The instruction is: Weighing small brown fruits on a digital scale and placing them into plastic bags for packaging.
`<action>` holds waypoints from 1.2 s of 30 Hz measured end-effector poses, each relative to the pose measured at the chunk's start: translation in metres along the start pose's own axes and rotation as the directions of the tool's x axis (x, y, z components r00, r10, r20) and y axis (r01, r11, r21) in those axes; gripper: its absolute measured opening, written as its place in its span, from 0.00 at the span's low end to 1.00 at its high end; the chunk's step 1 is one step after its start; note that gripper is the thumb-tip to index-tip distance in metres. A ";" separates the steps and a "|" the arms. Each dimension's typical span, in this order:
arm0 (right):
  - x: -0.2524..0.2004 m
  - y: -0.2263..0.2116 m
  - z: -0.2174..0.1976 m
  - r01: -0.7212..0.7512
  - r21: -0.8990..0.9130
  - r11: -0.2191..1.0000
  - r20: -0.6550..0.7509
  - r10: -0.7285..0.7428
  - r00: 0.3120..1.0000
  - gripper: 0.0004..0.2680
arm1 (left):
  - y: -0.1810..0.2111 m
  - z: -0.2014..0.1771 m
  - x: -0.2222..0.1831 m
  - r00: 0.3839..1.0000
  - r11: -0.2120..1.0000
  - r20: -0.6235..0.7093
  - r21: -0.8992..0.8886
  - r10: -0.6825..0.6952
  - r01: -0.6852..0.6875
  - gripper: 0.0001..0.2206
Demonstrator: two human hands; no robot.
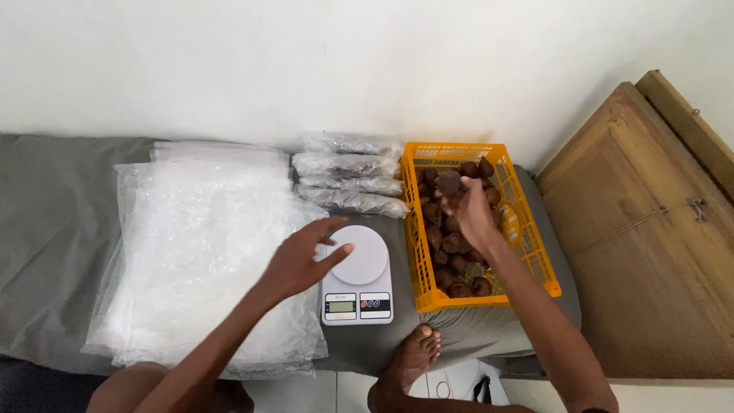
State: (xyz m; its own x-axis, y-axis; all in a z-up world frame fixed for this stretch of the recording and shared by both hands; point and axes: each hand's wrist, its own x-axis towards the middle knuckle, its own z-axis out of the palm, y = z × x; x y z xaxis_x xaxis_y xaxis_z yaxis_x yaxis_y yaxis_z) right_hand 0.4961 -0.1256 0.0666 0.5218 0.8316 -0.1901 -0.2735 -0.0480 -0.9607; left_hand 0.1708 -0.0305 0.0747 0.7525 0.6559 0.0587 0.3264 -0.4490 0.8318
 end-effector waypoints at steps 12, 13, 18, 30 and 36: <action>-0.043 0.041 0.085 -0.061 -0.038 0.997 0.140 0.066 0.988 0.11 | -0.011 0.046 0.028 0.761 0.734 -0.252 0.555 0.597 -0.392 0.17; -0.043 0.045 0.086 -0.060 -0.039 0.997 0.141 0.065 0.988 0.11 | -0.013 0.047 0.028 0.760 0.733 -0.253 0.556 0.598 -0.392 0.17; -0.042 0.056 0.087 0.041 -0.168 0.985 0.096 -0.025 0.995 0.13 | -0.029 0.056 0.034 0.702 0.733 -0.332 0.553 0.630 -0.397 0.18; -0.062 0.030 0.093 -0.063 -0.207 0.976 -0.020 0.061 0.998 0.20 | -0.022 0.052 0.045 0.777 0.889 -0.435 0.169 0.455 -0.426 0.19; -0.016 0.037 0.044 -0.019 -0.217 0.976 -0.197 -0.025 0.980 0.19 | -0.061 0.058 0.067 0.926 0.941 -0.239 0.246 0.292 -0.233 0.20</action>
State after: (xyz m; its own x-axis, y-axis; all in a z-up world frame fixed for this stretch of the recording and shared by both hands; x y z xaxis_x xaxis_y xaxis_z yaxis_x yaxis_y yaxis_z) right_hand 0.4421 -0.1168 0.0429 0.6775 0.7073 -0.2020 -0.1011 -0.1825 -0.9780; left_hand 0.2344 0.0059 -0.0044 0.6553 0.6216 0.4293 0.2724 -0.7245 0.6332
